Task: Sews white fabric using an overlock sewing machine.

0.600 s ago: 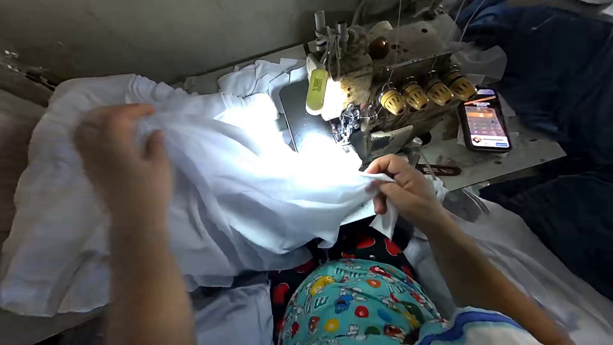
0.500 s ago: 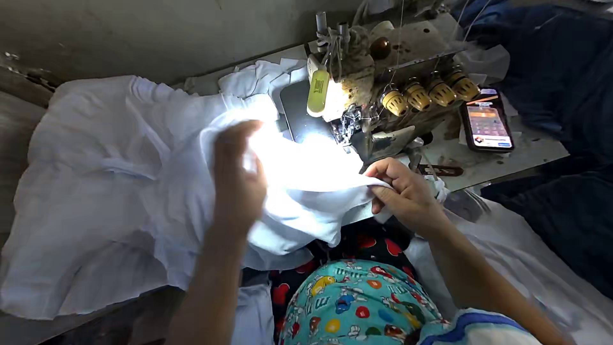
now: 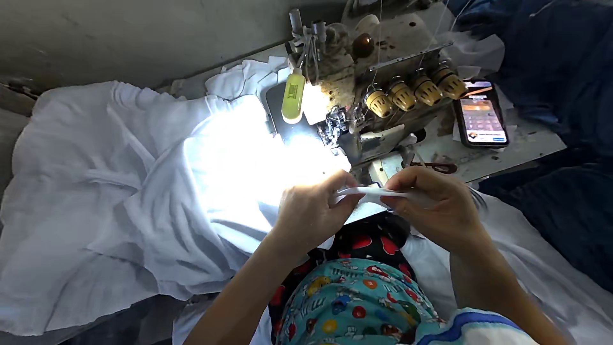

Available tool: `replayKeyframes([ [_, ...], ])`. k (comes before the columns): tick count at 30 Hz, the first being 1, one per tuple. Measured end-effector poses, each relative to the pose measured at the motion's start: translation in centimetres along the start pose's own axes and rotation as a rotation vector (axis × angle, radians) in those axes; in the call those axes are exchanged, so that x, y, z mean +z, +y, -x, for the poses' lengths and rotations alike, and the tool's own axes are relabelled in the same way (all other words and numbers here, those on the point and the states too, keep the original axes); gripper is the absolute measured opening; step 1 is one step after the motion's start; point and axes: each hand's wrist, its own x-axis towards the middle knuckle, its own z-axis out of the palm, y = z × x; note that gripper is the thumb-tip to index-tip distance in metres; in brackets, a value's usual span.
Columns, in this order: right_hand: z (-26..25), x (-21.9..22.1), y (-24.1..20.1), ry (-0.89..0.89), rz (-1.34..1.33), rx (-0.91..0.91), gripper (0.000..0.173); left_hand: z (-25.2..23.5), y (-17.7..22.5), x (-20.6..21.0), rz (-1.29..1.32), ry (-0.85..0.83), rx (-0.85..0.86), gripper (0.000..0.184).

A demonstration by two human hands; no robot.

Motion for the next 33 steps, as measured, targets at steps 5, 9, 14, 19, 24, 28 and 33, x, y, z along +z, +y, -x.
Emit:
replayKeyframes([
  [5,-0.1,0.0,-1.2,-0.036,-0.006,-0.098,0.022,-0.7,2.8,0.4,0.266,-0.136,0.045,0.027],
  [9,0.0,-0.3,-1.8,-0.032,-0.005,-0.093,0.019,-0.2,3.7,-0.2,0.23,-0.051,0.014,0.014],
  [14,0.4,1.2,-0.2,-0.137,-0.285,0.073,0.01,2.1,1.3,-0.4,0.061,0.048,-0.063,0.026],
  [19,0.5,3.0,1.1,-0.15,-0.428,0.188,0.017,2.8,-0.2,-0.5,0.222,0.07,-0.081,0.014],
  [24,-0.5,3.5,1.1,-0.127,-0.504,0.244,0.01,1.8,0.1,-0.9,0.214,0.064,-0.132,0.011],
  [28,-1.9,3.7,1.3,-0.088,-0.385,0.292,0.005,0.2,-1.5,-0.7,-0.027,0.164,-0.142,0.018],
  [33,-3.8,3.9,2.0,-0.08,-0.091,0.343,0.018,-1.0,-4.2,0.8,-0.167,0.22,-0.114,0.016],
])
